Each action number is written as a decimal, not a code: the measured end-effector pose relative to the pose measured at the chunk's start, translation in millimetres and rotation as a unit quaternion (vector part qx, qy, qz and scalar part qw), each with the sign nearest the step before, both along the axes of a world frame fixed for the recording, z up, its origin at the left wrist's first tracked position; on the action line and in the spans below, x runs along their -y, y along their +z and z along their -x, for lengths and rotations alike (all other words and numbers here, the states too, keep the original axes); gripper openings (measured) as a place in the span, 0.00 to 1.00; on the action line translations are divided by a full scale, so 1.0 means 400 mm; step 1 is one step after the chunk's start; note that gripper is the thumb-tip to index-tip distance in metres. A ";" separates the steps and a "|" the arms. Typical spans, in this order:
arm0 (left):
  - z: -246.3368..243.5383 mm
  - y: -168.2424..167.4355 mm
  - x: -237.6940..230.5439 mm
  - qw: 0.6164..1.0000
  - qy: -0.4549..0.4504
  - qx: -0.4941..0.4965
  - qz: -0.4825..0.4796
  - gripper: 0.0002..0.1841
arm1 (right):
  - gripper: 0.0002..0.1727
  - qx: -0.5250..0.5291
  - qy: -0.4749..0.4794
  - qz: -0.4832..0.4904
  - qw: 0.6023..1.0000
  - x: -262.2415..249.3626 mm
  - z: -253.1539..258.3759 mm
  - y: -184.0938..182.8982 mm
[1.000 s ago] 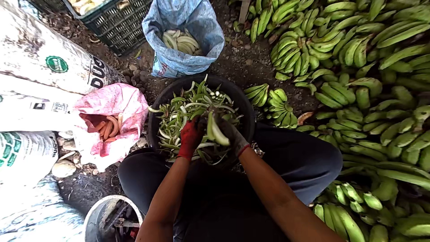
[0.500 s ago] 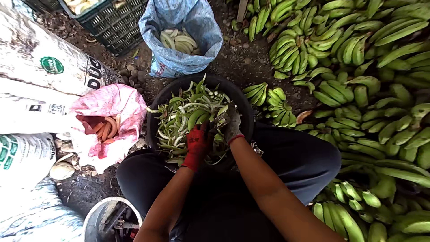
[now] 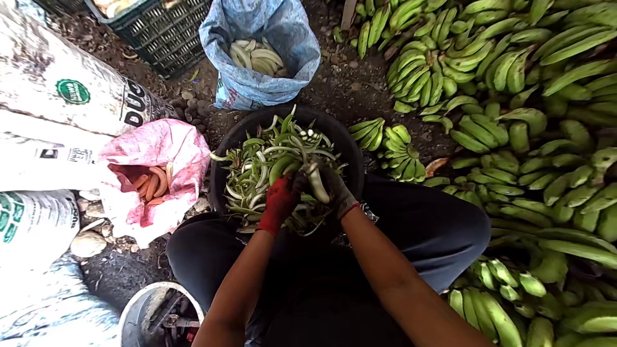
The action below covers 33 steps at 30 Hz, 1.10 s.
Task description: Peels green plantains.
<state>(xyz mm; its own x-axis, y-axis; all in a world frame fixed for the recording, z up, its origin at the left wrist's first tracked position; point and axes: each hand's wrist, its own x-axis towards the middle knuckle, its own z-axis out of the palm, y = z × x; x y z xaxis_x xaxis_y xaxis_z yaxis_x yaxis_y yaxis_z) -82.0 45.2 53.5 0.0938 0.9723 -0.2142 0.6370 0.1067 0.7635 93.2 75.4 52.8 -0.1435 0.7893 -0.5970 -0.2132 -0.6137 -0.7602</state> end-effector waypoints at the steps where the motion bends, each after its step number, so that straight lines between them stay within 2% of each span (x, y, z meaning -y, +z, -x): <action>1: -0.014 -0.002 0.012 0.999 -0.025 -0.017 -0.023 0.29 | 0.26 0.016 -0.021 -0.007 1.000 0.000 -0.001 0.008; 4: -0.034 0.003 0.046 0.991 -0.074 -0.068 -0.084 0.30 | 0.27 -0.020 -0.094 0.014 0.995 -0.009 0.007 0.036; 7: -0.033 -0.008 0.057 0.984 -0.050 -0.099 -0.140 0.29 | 0.26 -0.119 -0.162 0.060 0.978 -0.058 0.026 0.028; 9: -0.029 -0.005 0.049 0.985 -0.034 -0.106 -0.135 0.29 | 0.27 -0.132 -0.173 0.062 0.974 -0.076 0.044 0.027; 11: -0.027 -0.003 0.037 0.989 -0.023 -0.105 -0.100 0.28 | 0.25 -0.060 -0.139 0.016 0.988 -0.045 0.048 0.026; 13: -0.021 0.000 0.025 0.995 -0.007 -0.084 -0.055 0.27 | 0.25 0.093 -0.051 -0.055 0.993 0.014 0.052 0.046; 15: -0.003 0.005 0.007 0.999 0.004 -0.047 0.003 0.25 | 0.25 0.237 0.060 -0.127 0.961 0.041 0.056 0.066; 17: 0.017 0.008 -0.004 0.999 0.013 -0.025 0.027 0.27 | 0.27 0.304 0.150 -0.182 0.923 0.049 0.047 0.072; 19: 0.031 0.017 -0.007 0.998 0.028 -0.013 0.049 0.27 | 0.30 0.275 0.176 -0.180 0.928 0.046 0.037 0.053; 22: 0.038 -0.006 -0.003 0.996 0.068 0.000 0.064 0.26 | 0.31 0.180 0.231 -0.119 0.949 0.044 0.019 0.028; 25: 0.025 -0.021 -0.003 0.997 0.066 0.013 0.039 0.28 | 0.27 0.062 0.129 -0.025 0.989 0.039 0.010 0.011; 28: -0.002 -0.013 0.012 1.000 -0.009 0.005 -0.012 0.29 | 0.26 0.004 -0.016 0.024 1.000 0.020 -0.014 0.013; 31: -0.026 0.001 0.047 0.991 -0.114 -0.026 -0.066 0.30 | 0.25 -0.080 -0.056 0.021 0.995 0.008 -0.052 0.023; 33: -0.034 0.009 0.061 0.984 -0.134 -0.058 -0.103 0.28 | 0.22 -0.094 -0.067 0.026 0.993 -0.001 -0.055 0.043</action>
